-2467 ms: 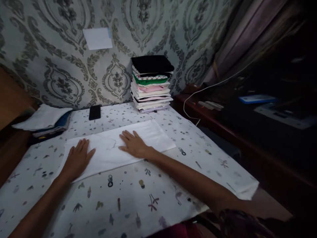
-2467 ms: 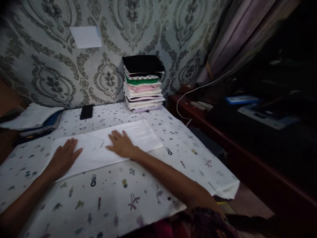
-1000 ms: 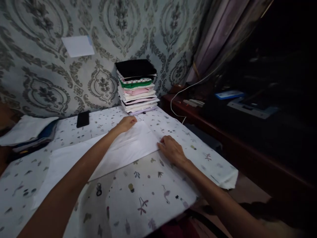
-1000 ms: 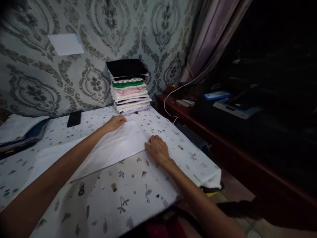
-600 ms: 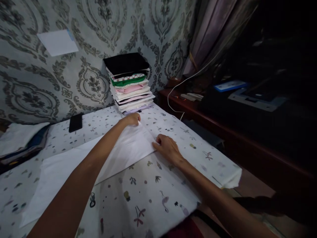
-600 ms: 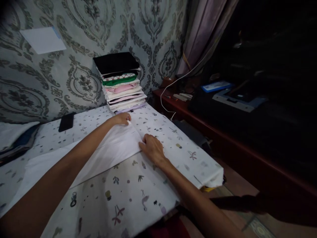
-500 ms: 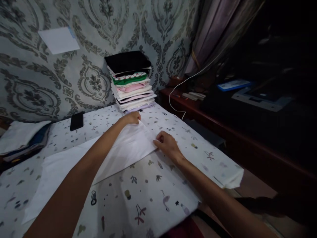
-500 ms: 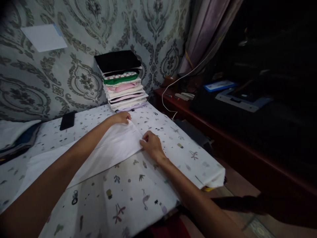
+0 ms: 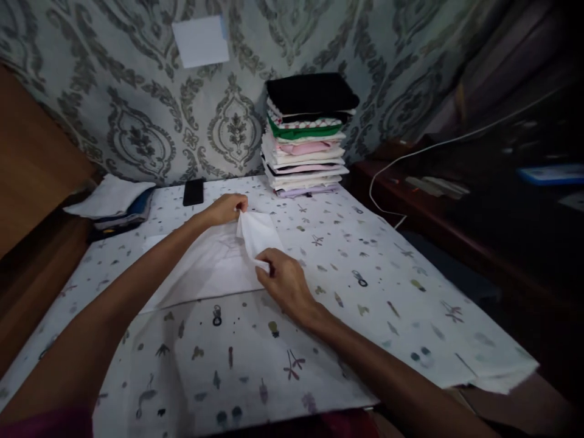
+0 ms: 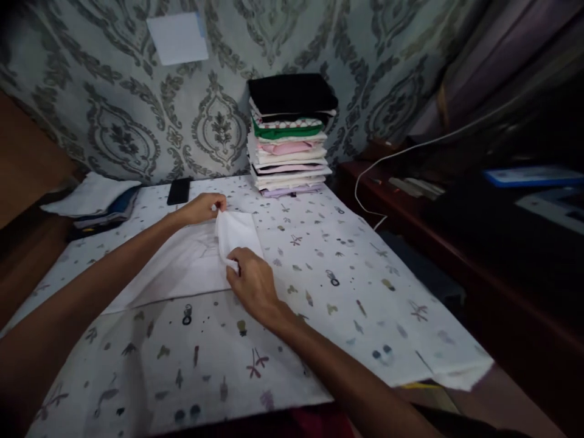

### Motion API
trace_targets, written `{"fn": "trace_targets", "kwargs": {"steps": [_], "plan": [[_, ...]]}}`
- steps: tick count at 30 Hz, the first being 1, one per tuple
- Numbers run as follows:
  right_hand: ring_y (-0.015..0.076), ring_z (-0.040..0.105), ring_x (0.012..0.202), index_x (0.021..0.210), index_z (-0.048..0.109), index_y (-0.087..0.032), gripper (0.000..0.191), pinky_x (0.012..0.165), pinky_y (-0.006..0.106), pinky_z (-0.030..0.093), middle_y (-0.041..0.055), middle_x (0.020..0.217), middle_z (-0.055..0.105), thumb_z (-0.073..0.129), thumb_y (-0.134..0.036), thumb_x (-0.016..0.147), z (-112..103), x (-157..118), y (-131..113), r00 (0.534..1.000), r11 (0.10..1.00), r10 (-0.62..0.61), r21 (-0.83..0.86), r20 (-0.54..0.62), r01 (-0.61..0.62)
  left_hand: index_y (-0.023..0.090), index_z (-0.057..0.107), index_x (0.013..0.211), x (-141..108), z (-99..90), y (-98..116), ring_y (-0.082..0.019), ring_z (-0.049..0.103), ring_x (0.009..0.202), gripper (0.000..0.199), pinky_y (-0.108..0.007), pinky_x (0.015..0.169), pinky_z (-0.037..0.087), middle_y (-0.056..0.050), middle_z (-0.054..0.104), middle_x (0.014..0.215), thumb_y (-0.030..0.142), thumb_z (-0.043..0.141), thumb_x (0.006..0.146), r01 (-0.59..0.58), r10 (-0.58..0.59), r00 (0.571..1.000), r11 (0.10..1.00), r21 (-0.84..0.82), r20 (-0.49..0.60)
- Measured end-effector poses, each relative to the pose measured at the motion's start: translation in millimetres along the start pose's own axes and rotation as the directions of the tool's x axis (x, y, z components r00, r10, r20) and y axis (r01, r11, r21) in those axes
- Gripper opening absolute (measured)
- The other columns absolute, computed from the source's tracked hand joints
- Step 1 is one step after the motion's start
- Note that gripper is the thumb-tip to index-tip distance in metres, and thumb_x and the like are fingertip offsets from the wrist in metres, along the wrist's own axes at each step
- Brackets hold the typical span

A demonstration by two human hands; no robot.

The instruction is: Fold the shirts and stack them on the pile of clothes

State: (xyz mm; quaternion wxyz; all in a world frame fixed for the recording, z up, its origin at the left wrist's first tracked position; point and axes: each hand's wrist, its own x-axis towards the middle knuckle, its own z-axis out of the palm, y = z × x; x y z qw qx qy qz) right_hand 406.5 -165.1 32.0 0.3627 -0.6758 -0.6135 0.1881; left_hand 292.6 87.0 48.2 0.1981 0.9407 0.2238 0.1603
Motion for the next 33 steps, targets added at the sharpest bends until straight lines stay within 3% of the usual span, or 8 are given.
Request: {"fn": "trace_targets", "kwargs": {"steps": [3,7,18,21,24,26,29,33], "plan": [[0.0188,0.062,0.08,0.094,0.067,-0.023,0.022,0.07,0.028,0.043,0.0027,0.09,0.068,0.052,-0.01,0.083,21.1,1.1,-13.6,0.989,0.969,-0.087,-0.22,0.117,0.111,0.019,0.057,0.072,-31.5,1.1,-9.7,-0.016,0.057,0.075,0.011,-0.027,0.072,0.043,0.0,0.063,0.076,0.012,0.051,0.065,0.038,-0.039,0.999,0.999,-0.009,-0.023],[0.02,0.063,0.082,0.096,0.066,-0.022,0.021,0.07,0.029,0.042,0.0048,0.092,0.068,0.05,-0.01,0.088,33.6,0.7,-19.9,0.969,0.907,-0.103,-0.378,0.225,0.184,0.019,0.057,0.073,-50.9,5.5,-16.3,-0.016,0.056,0.075,0.011,-0.027,0.071,0.042,0.0,0.062,0.077,0.013,0.051,0.066,0.062,-0.064,0.996,0.997,-0.037,-0.055],[0.0209,0.062,0.084,0.094,0.065,-0.02,0.014,0.071,0.031,0.042,0.0064,0.095,0.067,0.051,-0.015,0.093,41.2,-2.6,-16.4,0.956,0.855,-0.133,-0.458,0.26,0.243,0.019,0.056,0.077,-55.8,16.4,-22.4,-0.015,0.053,0.071,0.01,-0.025,0.066,0.039,0.001,0.059,0.076,0.014,0.056,0.068,0.18,-0.191,0.975,0.979,-0.099,-0.112],[0.0204,0.062,0.083,0.092,0.065,-0.019,0.014,0.071,0.03,0.041,0.0064,0.094,0.068,0.052,-0.015,0.092,44.4,-3.7,-12.4,0.961,0.877,-0.147,-0.419,0.236,0.237,0.02,0.057,0.09,-59.0,17.9,-20.4,-0.014,0.053,0.061,0.02,-0.024,0.06,0.038,0.004,0.058,0.064,0.013,0.057,0.071,0.276,-0.29,0.952,0.952,-0.133,-0.098],[0.0181,0.06,0.079,0.092,0.065,-0.019,0.014,0.069,0.028,0.041,0.0048,0.09,0.067,0.052,-0.014,0.091,47.6,-4.0,-5.8,0.974,0.938,-0.172,-0.276,0.149,0.208,0.02,0.056,0.101,-61.6,19.7,-13.1,-0.014,0.057,0.054,0.022,-0.022,0.054,0.039,0.006,0.057,0.056,0.015,0.052,0.08,0.354,-0.371,0.928,0.912,-0.207,-0.044],[0.0164,0.058,0.072,0.089,0.065,-0.019,0.013,0.067,0.027,0.04,0.0027,0.084,0.066,0.053,-0.014,0.088,48.6,-3.1,-1.6,0.984,0.975,-0.16,-0.143,0.075,0.169,0.021,0.054,0.106,-61.8,19.3,-5.2,-0.013,0.059,0.052,0.022,-0.02,0.05,0.039,0.006,0.057,0.056,0.016,0.046,0.087,0.434,-0.456,0.89,0.836,-0.336,0.015],[0.0146,0.053,0.063,0.083,0.065,-0.02,0.011,0.062,0.027,0.039,0.0001,0.076,0.064,0.055,-0.016,0.086,48.5,-0.8,2.5,0.995,0.994,-0.101,0.035,0.014,0.1,0.022,0.053,0.108,-61.2,14.7,9.0,-0.013,0.061,0.049,0.017,-0.018,0.046,0.038,0.005,0.059,0.057,0.022,0.044,0.093,0.544,-0.58,0.806,0.652,-0.528,0.115],[0.0142,0.052,0.06,0.08,0.064,-0.02,0.01,0.059,0.026,0.039,-0.0013,0.071,0.062,0.056,-0.018,0.085,47.8,1.6,4.3,0.999,0.987,-0.052,0.153,-0.005,0.053,0.022,0.05,0.106,-61.5,8.4,25.0,-0.014,0.064,0.047,0.022,-0.018,0.043,0.037,0.003,0.063,0.065,0.032,0.06,0.089,0.593,-0.602,0.768,0.54,-0.597,0.219]]}}
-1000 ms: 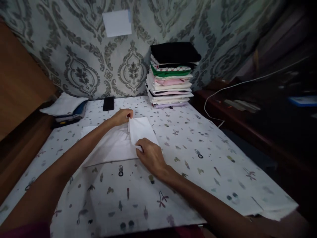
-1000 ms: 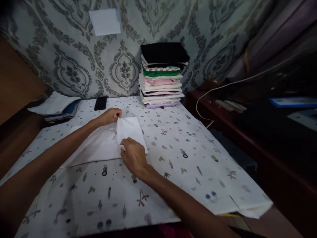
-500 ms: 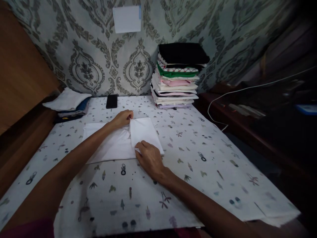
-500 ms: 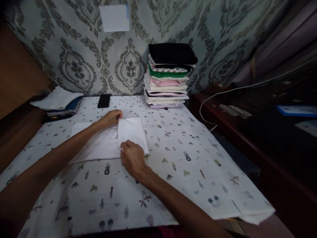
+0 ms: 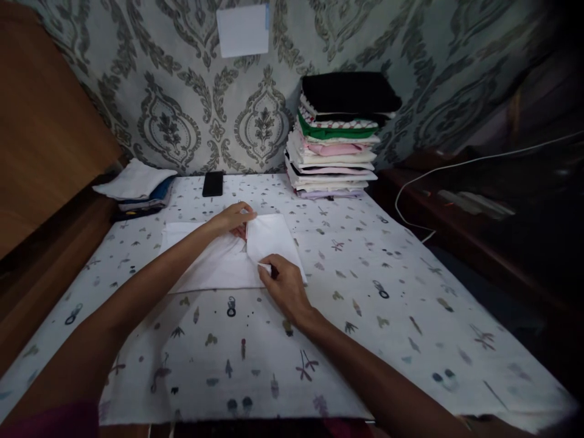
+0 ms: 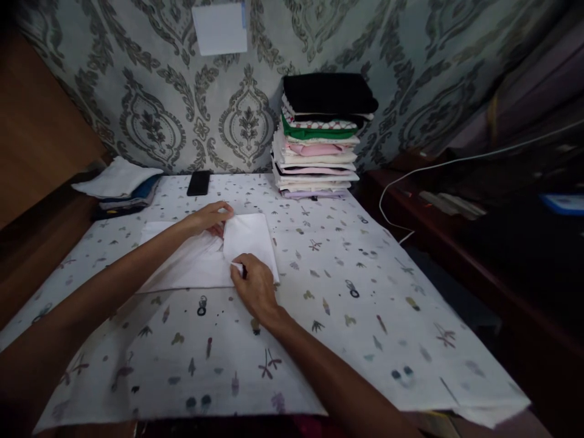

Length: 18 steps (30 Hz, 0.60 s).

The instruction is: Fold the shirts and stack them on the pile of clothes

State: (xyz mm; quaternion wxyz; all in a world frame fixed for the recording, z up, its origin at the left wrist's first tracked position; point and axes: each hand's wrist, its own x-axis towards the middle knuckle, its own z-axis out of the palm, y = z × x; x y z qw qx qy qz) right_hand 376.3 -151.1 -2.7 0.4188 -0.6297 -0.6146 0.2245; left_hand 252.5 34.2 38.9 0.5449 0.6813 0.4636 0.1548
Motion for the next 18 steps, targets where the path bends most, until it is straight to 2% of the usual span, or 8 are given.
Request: {"fn": "trace_targets", "kwargs": {"steps": [2,5,8,10,14,16,18], "plan": [[0.0142,0.053,0.062,0.082,0.065,-0.02,0.01,0.06,0.026,0.04,-0.0007,0.073,0.063,0.056,-0.017,0.086,0.3,-0.5,0.4,1.0,1.0,-0.015,-0.02,-0.004,0.015,0.022,0.047,0.112,-2.7,2.1,2.4,-0.016,0.067,0.051,0.033,-0.018,0.045,0.037,0.003,0.064,0.064,0.022,0.065,0.084,0.053,-0.053,0.999,0.998,0.043,-0.005],[0.0161,0.057,0.069,0.088,0.068,-0.018,0.012,0.065,0.028,0.043,0.003,0.082,0.065,0.056,-0.017,0.089,1.1,-4.1,0.0,0.991,0.977,-0.123,-0.166,0.06,0.132,0.019,0.047,0.116,-3.0,2.0,2.6,-0.018,0.07,0.059,0.036,-0.02,0.049,0.04,0.002,0.063,0.06,0.012,0.059,0.083,0.102,-0.081,0.992,0.966,0.238,-0.095],[0.021,0.06,0.08,0.097,0.07,-0.016,0.015,0.071,0.032,0.047,0.0075,0.089,0.065,0.062,-0.027,0.09,1.0,-9.6,-1.6,0.954,0.912,-0.251,-0.291,0.166,0.29,0.018,0.054,0.106,-3.8,-5.0,2.7,-0.019,0.068,0.062,0.027,-0.024,0.054,0.042,0.001,0.064,0.064,0.013,0.061,0.08,0.096,-0.027,0.984,0.913,0.396,-0.178],[0.0218,0.061,0.082,0.104,0.069,-0.015,0.023,0.073,0.033,0.049,0.0085,0.09,0.066,0.061,-0.032,0.092,0.0,-12.2,-2.1,0.931,0.896,-0.319,-0.264,0.178,0.357,0.019,0.058,0.098,-7.1,-10.6,3.3,-0.02,0.067,0.072,0.021,-0.026,0.061,0.044,-0.001,0.066,0.072,0.015,0.064,0.078,0.067,0.042,0.974,0.885,0.461,-0.222],[0.0179,0.062,0.078,0.11,0.067,-0.015,0.024,0.069,0.029,0.051,0.0075,0.09,0.066,0.051,-0.027,0.097,-4.4,-11.9,0.4,0.923,0.914,-0.372,-0.134,0.1,0.383,0.024,0.063,0.102,-15.9,-11.8,2.0,-0.023,0.065,0.092,0.019,-0.03,0.074,0.044,-0.002,0.07,0.089,0.022,0.06,0.083,0.011,0.201,0.948,0.756,0.654,-0.248],[0.0171,0.062,0.076,0.106,0.067,-0.016,0.022,0.067,0.029,0.05,0.0068,0.09,0.065,0.049,-0.022,0.097,-7.2,-9.8,2.4,0.931,0.921,-0.357,-0.139,0.073,0.364,0.025,0.063,0.106,-15.4,-7.8,-0.2,-0.023,0.065,0.093,0.021,-0.031,0.076,0.044,-0.002,0.072,0.094,0.024,0.057,0.086,0.017,0.23,0.943,0.688,0.726,-0.24],[0.0175,0.061,0.077,0.101,0.067,-0.017,0.02,0.068,0.029,0.05,0.0064,0.09,0.065,0.049,-0.018,0.095,-9.3,-7.8,3.6,0.937,0.919,-0.342,-0.181,0.077,0.351,0.025,0.064,0.106,-9.5,-3.9,-2.3,-0.023,0.065,0.095,0.02,-0.031,0.077,0.045,-0.003,0.073,0.1,0.027,0.054,0.089,0.033,0.222,0.944,0.674,0.738,-0.245]]}}
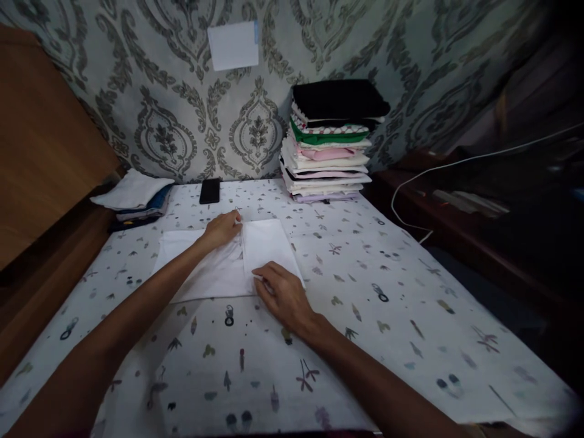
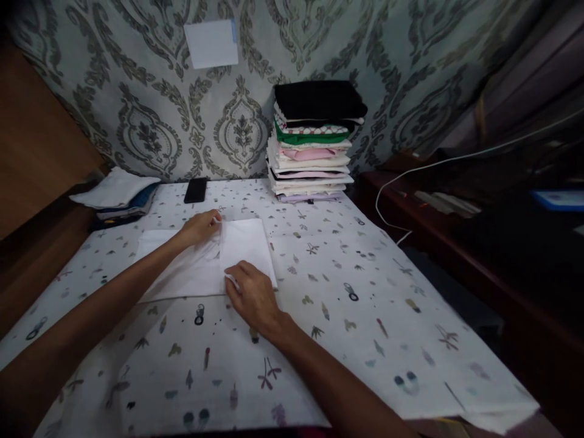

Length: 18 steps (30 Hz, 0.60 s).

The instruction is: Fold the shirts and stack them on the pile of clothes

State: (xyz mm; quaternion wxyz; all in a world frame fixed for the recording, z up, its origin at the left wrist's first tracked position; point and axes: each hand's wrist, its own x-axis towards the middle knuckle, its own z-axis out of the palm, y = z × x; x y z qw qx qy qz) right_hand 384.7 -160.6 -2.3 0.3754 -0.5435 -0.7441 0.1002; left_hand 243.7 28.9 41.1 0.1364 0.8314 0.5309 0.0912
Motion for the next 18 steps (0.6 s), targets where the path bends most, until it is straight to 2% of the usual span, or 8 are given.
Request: {"fn": "trace_targets", "kwargs": {"steps": [4,10,14,18], "plan": [[0.0196,0.06,0.083,0.092,0.067,-0.017,0.015,0.072,0.031,0.049,0.0076,0.089,0.064,0.052,-0.015,0.094,-0.2,0.3,-0.8,0.996,0.995,-0.043,-0.084,0.076,0.049,0.023,0.064,0.103,15.9,10.5,2.1,-0.023,0.065,0.096,0.021,-0.03,0.077,0.045,-0.005,0.073,0.106,0.033,0.049,0.093,0.046,-0.046,0.999,0.999,-0.006,-0.003],[0.0209,0.056,0.085,0.088,0.065,-0.016,0.019,0.077,0.034,0.048,0.0092,0.089,0.064,0.048,-0.015,0.097,3.8,-1.6,-3.2,0.98,0.979,-0.152,-0.114,0.131,0.167,0.024,0.063,0.103,19.0,19.5,-0.4,-0.025,0.065,0.093,0.019,-0.032,0.075,0.045,-0.005,0.072,0.096,0.031,0.059,0.085,0.03,-0.03,0.999,0.999,0.016,0.016],[0.0209,0.055,0.085,0.087,0.064,-0.016,0.017,0.078,0.034,0.048,0.0087,0.089,0.064,0.05,-0.015,0.096,4.0,-1.9,-0.1,0.978,0.98,-0.162,-0.097,0.129,0.175,0.024,0.064,0.104,21.4,18.4,-6.7,-0.022,0.065,0.091,0.02,-0.03,0.075,0.045,-0.003,0.073,0.096,0.025,0.055,0.086,0.012,-0.012,1.0,1.0,0.012,0.004],[0.0211,0.056,0.086,0.093,0.065,-0.017,0.01,0.074,0.034,0.048,0.0082,0.09,0.064,0.055,-0.018,0.095,-0.6,-2.1,3.5,0.978,0.985,-0.159,-0.05,0.135,0.167,0.023,0.068,0.096,30.8,17.3,-9.8,-0.02,0.064,0.086,0.017,-0.028,0.074,0.045,-0.003,0.073,0.094,0.026,0.055,0.086,0.002,-0.002,1.0,1.0,-0.025,0.003]]}}
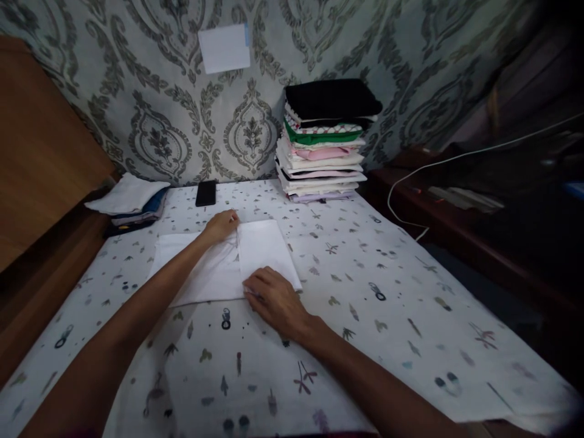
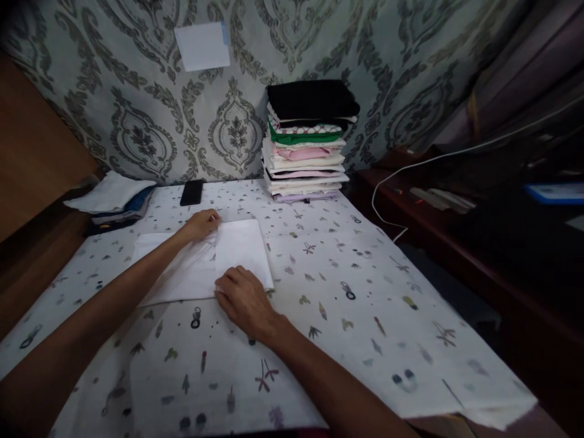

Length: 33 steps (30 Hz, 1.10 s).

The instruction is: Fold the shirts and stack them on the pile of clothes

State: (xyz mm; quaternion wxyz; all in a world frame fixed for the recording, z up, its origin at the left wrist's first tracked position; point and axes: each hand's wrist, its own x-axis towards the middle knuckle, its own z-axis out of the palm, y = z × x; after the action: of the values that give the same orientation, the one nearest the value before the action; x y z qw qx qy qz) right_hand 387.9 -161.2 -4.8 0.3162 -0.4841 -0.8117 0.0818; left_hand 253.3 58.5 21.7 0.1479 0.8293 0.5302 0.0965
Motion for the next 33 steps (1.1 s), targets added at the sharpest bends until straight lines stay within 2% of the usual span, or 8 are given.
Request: {"fn": "trace_targets", "kwargs": {"steps": [3,7,12,15,22,26,30,33], "plan": [[0.022,0.058,0.088,0.1,0.065,-0.016,0.013,0.075,0.035,0.05,0.0088,0.093,0.065,0.057,-0.026,0.096,-7.4,-0.4,2.6,0.999,0.998,0.042,0.04,-0.018,-0.041,0.021,0.07,0.088,4.7,2.5,-0.7,-0.021,0.064,0.087,0.013,-0.028,0.075,0.045,-0.004,0.072,0.093,0.025,0.06,0.08,0.0,0.0,1.0,1.0,-0.03,0.001],[0.0212,0.06,0.089,0.1,0.066,-0.017,0.014,0.077,0.035,0.051,0.0073,0.093,0.066,0.054,-0.024,0.097,-18.5,1.8,6.6,0.99,0.99,0.131,0.062,-0.045,-0.128,0.019,0.069,0.083,8.8,7.0,-2.6,-0.021,0.062,0.089,0.012,-0.029,0.076,0.044,-0.006,0.072,0.092,0.021,0.058,0.079,-0.002,0.002,1.0,0.998,-0.068,0.0],[0.0209,0.058,0.09,0.097,0.066,-0.018,0.01,0.074,0.034,0.05,0.0068,0.096,0.065,0.067,-0.024,0.089,-24.7,3.9,8.5,0.983,0.998,0.06,-0.005,0.176,-0.06,0.019,0.069,0.084,12.5,9.5,-3.0,-0.017,0.06,0.082,0.011,-0.026,0.075,0.044,-0.002,0.07,0.085,0.021,0.061,0.076,-0.034,0.036,0.999,0.991,-0.126,0.014],[0.0208,0.058,0.088,0.094,0.066,-0.017,0.005,0.071,0.032,0.049,0.0077,0.095,0.064,0.067,-0.018,0.089,-22.2,3.8,7.3,0.968,0.997,0.037,-0.068,0.248,-0.021,0.018,0.068,0.078,14.5,8.5,-1.0,-0.016,0.06,0.077,0.007,-0.026,0.072,0.044,-0.001,0.068,0.078,0.018,0.062,0.073,-0.036,0.04,0.999,0.986,-0.164,0.026],[0.019,0.057,0.085,0.088,0.063,-0.017,0.007,0.069,0.03,0.047,0.0068,0.091,0.064,0.059,-0.015,0.093,-13.6,2.4,6.8,0.976,0.997,0.029,-0.081,0.215,-0.012,0.016,0.065,0.084,11.8,1.8,6.7,-0.013,0.057,0.059,0.009,-0.023,0.057,0.043,0.0,0.062,0.063,0.02,0.057,0.081,0.019,0.004,0.997,0.961,-0.274,0.082],[0.0189,0.056,0.081,0.084,0.061,-0.017,0.012,0.068,0.03,0.045,0.0063,0.086,0.064,0.056,-0.013,0.094,-8.0,0.3,7.8,0.987,0.997,-0.002,-0.082,0.163,0.016,0.017,0.063,0.086,6.3,2.2,7.6,-0.015,0.058,0.053,0.008,-0.025,0.055,0.043,0.001,0.06,0.057,0.02,0.059,0.08,0.076,-0.049,0.992,0.971,-0.228,0.119],[0.0182,0.057,0.079,0.083,0.061,-0.017,0.013,0.066,0.029,0.044,0.0059,0.085,0.064,0.056,-0.011,0.094,-5.1,-1.9,8.7,0.991,0.995,-0.018,-0.094,0.129,0.031,0.02,0.063,0.087,-0.3,-3.1,9.1,-0.02,0.064,0.07,0.013,-0.029,0.066,0.046,-0.003,0.068,0.071,0.022,0.065,0.075,0.075,-0.067,0.995,0.992,-0.1,0.078],[0.0181,0.057,0.079,0.082,0.061,-0.017,0.014,0.067,0.029,0.045,0.0056,0.084,0.064,0.056,-0.012,0.094,-4.0,-2.8,8.4,0.995,0.997,-0.002,-0.077,0.104,0.01,0.022,0.062,0.101,-9.9,-11.1,11.0,-0.025,0.064,0.09,0.024,-0.033,0.076,0.046,-0.006,0.071,0.091,0.025,0.064,0.077,0.07,-0.07,0.997,0.997,-0.017,0.017]]}}
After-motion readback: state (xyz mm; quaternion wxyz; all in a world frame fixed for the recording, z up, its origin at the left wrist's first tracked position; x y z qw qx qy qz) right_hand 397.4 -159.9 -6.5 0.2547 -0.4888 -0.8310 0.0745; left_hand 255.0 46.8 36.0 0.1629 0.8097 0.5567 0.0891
